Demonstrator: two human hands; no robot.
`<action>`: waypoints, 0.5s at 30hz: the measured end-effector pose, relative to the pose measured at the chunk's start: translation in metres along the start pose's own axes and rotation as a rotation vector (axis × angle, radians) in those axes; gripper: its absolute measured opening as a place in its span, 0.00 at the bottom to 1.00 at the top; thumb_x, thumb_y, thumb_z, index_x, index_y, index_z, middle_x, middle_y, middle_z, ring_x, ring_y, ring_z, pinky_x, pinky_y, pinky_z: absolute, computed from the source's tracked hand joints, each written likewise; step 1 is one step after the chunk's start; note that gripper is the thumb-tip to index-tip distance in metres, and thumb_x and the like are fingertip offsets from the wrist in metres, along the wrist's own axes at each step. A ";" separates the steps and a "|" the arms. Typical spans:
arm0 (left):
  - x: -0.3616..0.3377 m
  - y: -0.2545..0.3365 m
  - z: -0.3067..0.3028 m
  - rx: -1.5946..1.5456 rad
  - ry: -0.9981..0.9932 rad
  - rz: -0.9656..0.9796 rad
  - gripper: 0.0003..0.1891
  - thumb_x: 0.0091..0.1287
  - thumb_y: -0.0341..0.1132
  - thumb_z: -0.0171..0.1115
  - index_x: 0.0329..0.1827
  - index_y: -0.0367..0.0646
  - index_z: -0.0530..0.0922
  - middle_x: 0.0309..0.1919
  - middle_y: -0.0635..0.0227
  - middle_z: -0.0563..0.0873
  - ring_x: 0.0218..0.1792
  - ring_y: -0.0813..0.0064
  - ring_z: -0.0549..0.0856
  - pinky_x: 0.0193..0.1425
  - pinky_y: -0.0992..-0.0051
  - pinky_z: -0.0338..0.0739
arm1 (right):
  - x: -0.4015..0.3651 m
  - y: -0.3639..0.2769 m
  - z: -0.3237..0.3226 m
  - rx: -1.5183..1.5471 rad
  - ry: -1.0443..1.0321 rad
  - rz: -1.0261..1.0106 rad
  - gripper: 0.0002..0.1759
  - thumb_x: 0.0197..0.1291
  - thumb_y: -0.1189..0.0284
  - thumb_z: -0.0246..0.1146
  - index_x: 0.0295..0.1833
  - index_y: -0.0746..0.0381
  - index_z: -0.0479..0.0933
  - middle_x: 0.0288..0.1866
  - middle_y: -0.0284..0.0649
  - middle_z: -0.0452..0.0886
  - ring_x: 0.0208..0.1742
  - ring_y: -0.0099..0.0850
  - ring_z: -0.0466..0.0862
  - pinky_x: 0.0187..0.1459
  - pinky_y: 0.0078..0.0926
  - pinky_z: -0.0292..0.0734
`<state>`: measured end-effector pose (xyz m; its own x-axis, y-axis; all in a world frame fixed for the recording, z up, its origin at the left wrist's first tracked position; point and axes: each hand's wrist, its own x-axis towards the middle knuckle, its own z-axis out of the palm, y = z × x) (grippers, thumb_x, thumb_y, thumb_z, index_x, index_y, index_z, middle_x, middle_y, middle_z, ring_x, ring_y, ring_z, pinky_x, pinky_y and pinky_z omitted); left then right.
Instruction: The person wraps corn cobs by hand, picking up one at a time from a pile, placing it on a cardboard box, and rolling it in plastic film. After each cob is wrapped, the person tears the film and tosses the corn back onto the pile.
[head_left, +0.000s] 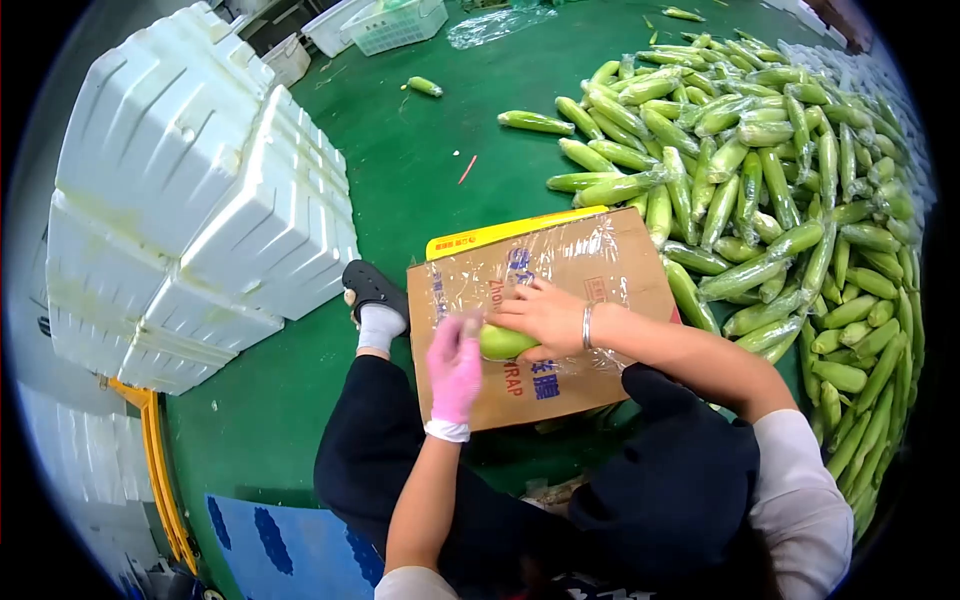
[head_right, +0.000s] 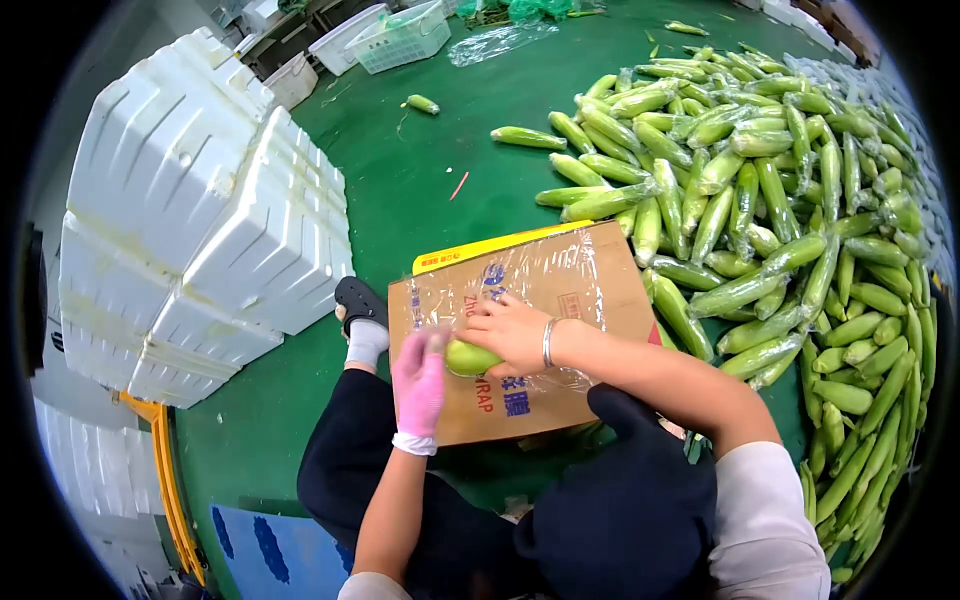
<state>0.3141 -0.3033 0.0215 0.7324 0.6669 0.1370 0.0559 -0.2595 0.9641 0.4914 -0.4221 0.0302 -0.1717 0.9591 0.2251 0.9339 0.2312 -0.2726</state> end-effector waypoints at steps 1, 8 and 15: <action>0.011 -0.023 0.002 0.271 -0.113 0.245 0.21 0.72 0.40 0.62 0.61 0.35 0.75 0.49 0.59 0.83 0.55 0.64 0.83 0.59 0.67 0.76 | -0.008 -0.002 -0.001 -0.008 0.006 0.015 0.38 0.48 0.60 0.73 0.64 0.64 0.70 0.55 0.41 0.75 0.59 0.41 0.74 0.58 0.37 0.72; 0.042 0.020 0.002 1.086 -0.628 0.508 0.39 0.49 0.58 0.75 0.58 0.40 0.76 0.46 0.55 0.83 0.52 0.57 0.80 0.56 0.61 0.74 | -0.140 -0.056 0.020 -0.192 0.211 0.520 0.22 0.54 0.57 0.67 0.48 0.59 0.75 0.46 0.41 0.75 0.54 0.41 0.75 0.50 0.39 0.71; 0.005 0.038 0.007 0.922 -0.663 0.597 0.31 0.47 0.50 0.77 0.48 0.39 0.77 0.35 0.56 0.82 0.40 0.55 0.82 0.43 0.60 0.79 | -0.157 0.005 -0.038 0.379 0.891 1.012 0.04 0.61 0.78 0.60 0.36 0.65 0.81 0.30 0.47 0.82 0.34 0.48 0.83 0.39 0.35 0.79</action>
<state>0.3239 -0.3146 0.0569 0.9876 -0.1244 0.0962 -0.1445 -0.9592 0.2431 0.5348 -0.5781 0.0295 0.9049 0.3421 0.2532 0.3662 -0.3231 -0.8726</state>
